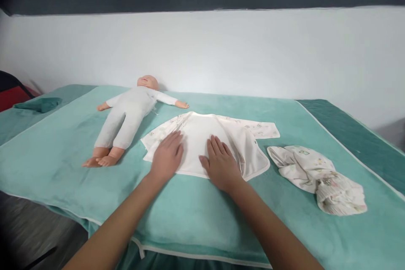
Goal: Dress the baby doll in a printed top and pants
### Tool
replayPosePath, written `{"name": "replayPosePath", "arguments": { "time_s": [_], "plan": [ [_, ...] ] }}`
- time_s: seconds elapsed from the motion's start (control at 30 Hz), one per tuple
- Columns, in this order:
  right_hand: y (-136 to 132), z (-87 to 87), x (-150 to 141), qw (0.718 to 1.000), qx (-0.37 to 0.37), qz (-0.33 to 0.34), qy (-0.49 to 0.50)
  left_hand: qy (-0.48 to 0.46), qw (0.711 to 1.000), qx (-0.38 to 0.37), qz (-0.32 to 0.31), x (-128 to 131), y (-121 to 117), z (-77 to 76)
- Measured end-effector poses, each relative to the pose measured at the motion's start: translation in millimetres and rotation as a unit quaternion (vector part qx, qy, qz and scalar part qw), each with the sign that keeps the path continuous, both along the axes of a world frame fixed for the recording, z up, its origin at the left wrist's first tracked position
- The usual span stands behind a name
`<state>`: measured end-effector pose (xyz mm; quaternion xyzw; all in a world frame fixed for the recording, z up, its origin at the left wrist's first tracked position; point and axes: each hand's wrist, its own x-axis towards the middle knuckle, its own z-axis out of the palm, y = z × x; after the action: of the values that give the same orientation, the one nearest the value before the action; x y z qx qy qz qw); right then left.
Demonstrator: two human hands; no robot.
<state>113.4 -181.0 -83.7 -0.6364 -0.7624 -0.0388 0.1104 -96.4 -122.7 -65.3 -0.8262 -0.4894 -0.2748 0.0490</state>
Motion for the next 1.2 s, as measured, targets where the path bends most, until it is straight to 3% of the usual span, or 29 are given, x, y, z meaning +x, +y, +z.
{"name": "replayPosePath", "arguments": {
  "time_s": [0.1,0.2,0.33,0.43,0.53,0.73,0.83,1.0,1.07,1.2],
  "plan": [
    [-1.2,3.7,2.1,0.998,-0.036,0.056,0.02,-0.036,0.996,0.046,0.064,-39.7,7.8,-1.5],
    [26.9,8.9,-2.7,0.995,-0.072,0.054,0.052,-0.044,0.986,0.058,0.153,-70.3,14.0,-8.9],
    [88.5,11.8,-27.7,0.995,-0.071,0.024,0.07,0.005,0.97,0.057,0.236,-76.1,13.1,-14.8],
    [117.9,10.5,-47.1,0.996,-0.053,0.022,0.064,0.034,0.961,0.047,0.27,-72.3,13.5,-11.3],
    [121.6,7.5,-54.2,0.997,-0.036,0.042,0.06,-0.009,0.969,0.047,0.241,-75.4,20.6,-3.1],
    [105.2,2.4,-51.7,0.993,-0.03,0.105,0.055,-0.152,0.958,0.149,0.194,-81.0,34.4,-0.2],
    [102.6,2.9,-53.8,0.992,-0.034,0.106,0.062,-0.138,0.968,0.147,0.147,-74.6,26.7,-7.8],
    [101.5,5.9,-56.9,0.995,-0.037,0.062,0.069,-0.064,0.997,0.046,0.014,-66.1,12.3,-12.7],
    [100.9,6.4,-56.8,0.996,-0.036,0.053,0.061,-0.072,0.997,0.038,0.01,-65.2,10.8,-11.4],
    [96.8,6.6,-56.1,0.993,-0.031,0.106,0.049,-0.088,0.994,0.062,0.012,-65.5,8.8,-9.3]
  ]
}}
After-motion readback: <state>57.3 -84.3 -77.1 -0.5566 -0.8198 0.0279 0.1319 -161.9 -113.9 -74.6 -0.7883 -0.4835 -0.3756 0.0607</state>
